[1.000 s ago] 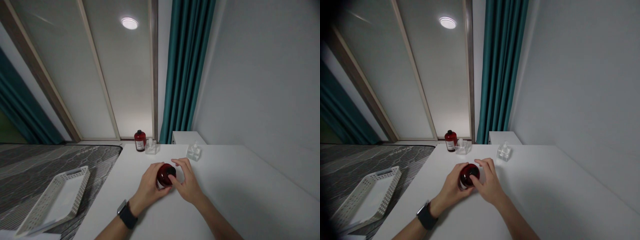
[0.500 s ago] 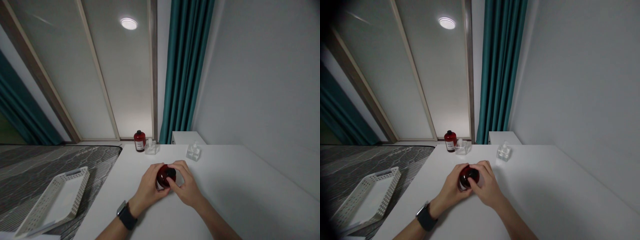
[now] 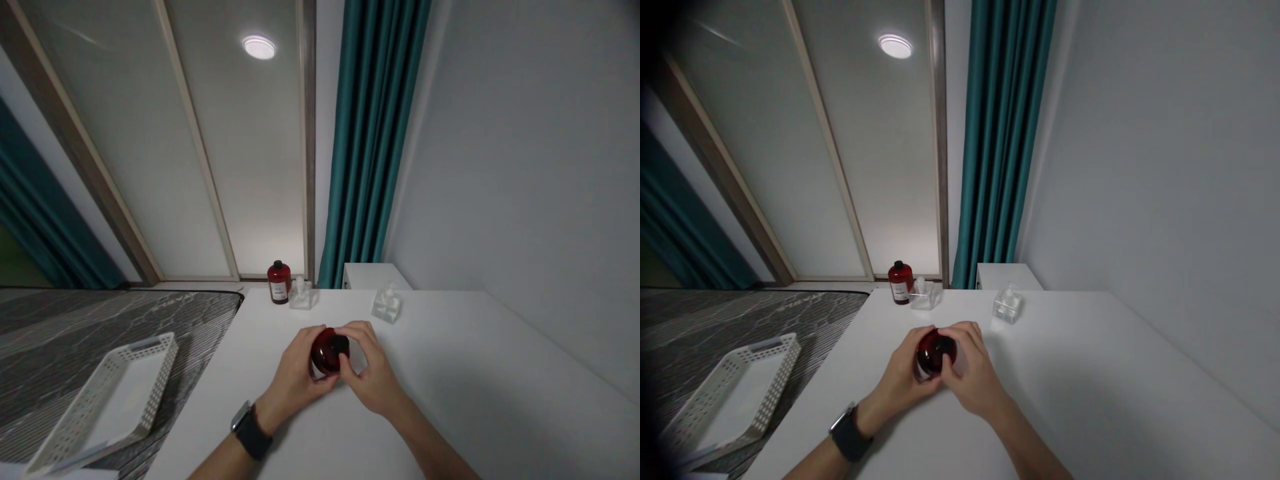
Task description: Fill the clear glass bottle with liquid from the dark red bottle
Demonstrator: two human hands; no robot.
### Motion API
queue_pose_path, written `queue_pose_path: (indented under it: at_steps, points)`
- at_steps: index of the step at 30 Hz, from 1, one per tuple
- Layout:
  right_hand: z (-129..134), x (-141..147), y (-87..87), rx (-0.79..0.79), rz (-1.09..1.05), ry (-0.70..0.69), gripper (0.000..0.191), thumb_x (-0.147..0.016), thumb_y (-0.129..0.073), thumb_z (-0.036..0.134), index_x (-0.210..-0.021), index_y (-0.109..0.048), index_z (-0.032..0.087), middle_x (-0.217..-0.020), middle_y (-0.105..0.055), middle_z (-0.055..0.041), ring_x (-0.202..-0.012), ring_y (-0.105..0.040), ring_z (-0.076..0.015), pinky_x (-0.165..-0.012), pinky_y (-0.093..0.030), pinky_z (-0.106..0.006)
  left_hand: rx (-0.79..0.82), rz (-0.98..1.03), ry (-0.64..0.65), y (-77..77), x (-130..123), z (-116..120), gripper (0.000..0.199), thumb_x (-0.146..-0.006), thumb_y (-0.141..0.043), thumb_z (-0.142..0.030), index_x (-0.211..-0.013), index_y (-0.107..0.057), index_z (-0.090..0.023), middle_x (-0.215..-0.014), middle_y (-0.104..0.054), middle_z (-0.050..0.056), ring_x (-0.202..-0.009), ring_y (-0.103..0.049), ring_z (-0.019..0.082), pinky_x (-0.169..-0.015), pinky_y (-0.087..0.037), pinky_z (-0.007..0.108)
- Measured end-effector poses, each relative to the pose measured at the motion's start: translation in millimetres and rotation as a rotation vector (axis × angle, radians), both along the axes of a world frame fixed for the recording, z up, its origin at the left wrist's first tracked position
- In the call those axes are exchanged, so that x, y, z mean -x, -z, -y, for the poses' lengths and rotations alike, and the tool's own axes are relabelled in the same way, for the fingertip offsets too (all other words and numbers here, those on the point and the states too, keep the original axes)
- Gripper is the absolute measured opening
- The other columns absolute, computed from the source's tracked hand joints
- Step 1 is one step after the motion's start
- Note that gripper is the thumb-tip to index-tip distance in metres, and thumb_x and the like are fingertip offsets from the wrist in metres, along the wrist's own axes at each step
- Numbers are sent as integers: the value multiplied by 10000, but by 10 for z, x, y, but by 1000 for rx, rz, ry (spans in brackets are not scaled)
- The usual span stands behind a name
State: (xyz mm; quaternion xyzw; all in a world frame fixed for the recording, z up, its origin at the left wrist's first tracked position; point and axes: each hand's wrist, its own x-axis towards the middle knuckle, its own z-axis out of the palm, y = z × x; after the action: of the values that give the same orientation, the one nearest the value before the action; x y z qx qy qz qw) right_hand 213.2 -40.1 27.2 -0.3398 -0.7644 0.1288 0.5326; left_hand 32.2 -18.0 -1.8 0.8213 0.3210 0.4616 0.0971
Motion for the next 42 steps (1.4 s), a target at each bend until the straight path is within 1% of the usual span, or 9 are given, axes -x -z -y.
queue_pose_path:
  at_steps: [4, 9, 14, 20, 25, 30, 32, 37, 42]
  points:
    - [21, 7, -29, 8, 12, -19, 457, -837, -537, 71, -1257, -527, 250, -1137, -579, -83, -1080, -535, -255, -944, -485, -432, 16, 3, 9, -9, 10, 10, 746, -719, -731, -181, -1378, -384, -221, -1223, -611, 128, -1100, -632, 277, -915, -574, 434]
    - [-3, -18, -1, 44, 49, 11, 296, -907, -583, 129, -1170, -593, 265, -981, -583, -49, -958, -528, -235, -842, -482, -389, 18, -6, 13, -11, 5, 25, 746, -713, -740, -174, -1371, -391, -221, -1223, -611, 127, -1101, -630, 276, -919, -572, 435]
    - [12, -24, -27, 19, 52, -22, 304, -927, -551, 116, -1188, -595, 266, -996, -592, -49, -969, -531, -226, -849, -479, -375, 53, 1, 31, 9, 27, 8, 756, -701, -751, -173, -1369, -398, -218, -1243, -601, 126, -1132, -622, 279, -950, -561, 434]
    - [-17, -43, -17, -9, -24, 1, 271, -923, -543, 117, -1152, -595, 252, -1040, -623, -52, -1004, -556, -216, -880, -481, -362, 175, 46, 54, 23, 89, -1, 760, -721, -752, -196, -1383, -380, -224, -1314, -573, 131, -1201, -599, 294, -1027, -511, 475]
    - [-169, -111, 121, -6, -61, 96, 209, -891, -590, 130, -1063, -620, 245, -1002, -672, -48, -977, -595, -225, -872, -489, -366, 363, 138, 54, 6, 131, -23, 753, -728, -731, -192, -1392, -377, -195, -1366, -548, 142, -1275, -553, 310, -1113, -434, 504]
    - [-349, -216, 335, 170, 9, 211, 141, -852, -613, 171, -980, -633, 227, -976, -664, -58, -978, -609, -245, -897, -491, -397, 495, 208, 67, 35, 174, -81, 776, -736, -725, -186, -1418, -354, -200, -1402, -518, 133, -1325, -500, 313, -1170, -345, 517]
    - [-410, -250, 421, 226, 59, 236, 121, -841, -624, 175, -949, -632, 229, -950, -659, -50, -961, -608, -243, -888, -486, -394, 523, 233, 78, 67, 196, -119, 764, -750, -719, -194, -1421, -351, -202, -1423, -496, 134, -1342, -479, 313, -1184, -314, 517]
    - [-521, -295, 588, 274, 123, 253, 105, -803, -667, 145, -810, -622, 239, -864, -697, -23, -893, -617, -238, -844, -461, -382, 558, 247, 155, 126, 268, -234, 738, -797, -720, -270, -1436, -357, -208, -1448, -470, 136, -1380, -434, 312, -1205, -268, 510]
    - [-575, -335, 689, 308, 192, 248, 155, -789, -678, 116, -722, -604, 235, -902, -740, -24, -908, -631, -238, -858, -451, -389, 522, 213, 176, 166, 352, -316, 802, -823, -724, -383, -1501, -325, -224, -1478, -423, 146, -1420, -376, 337, -1209, -242, 533]
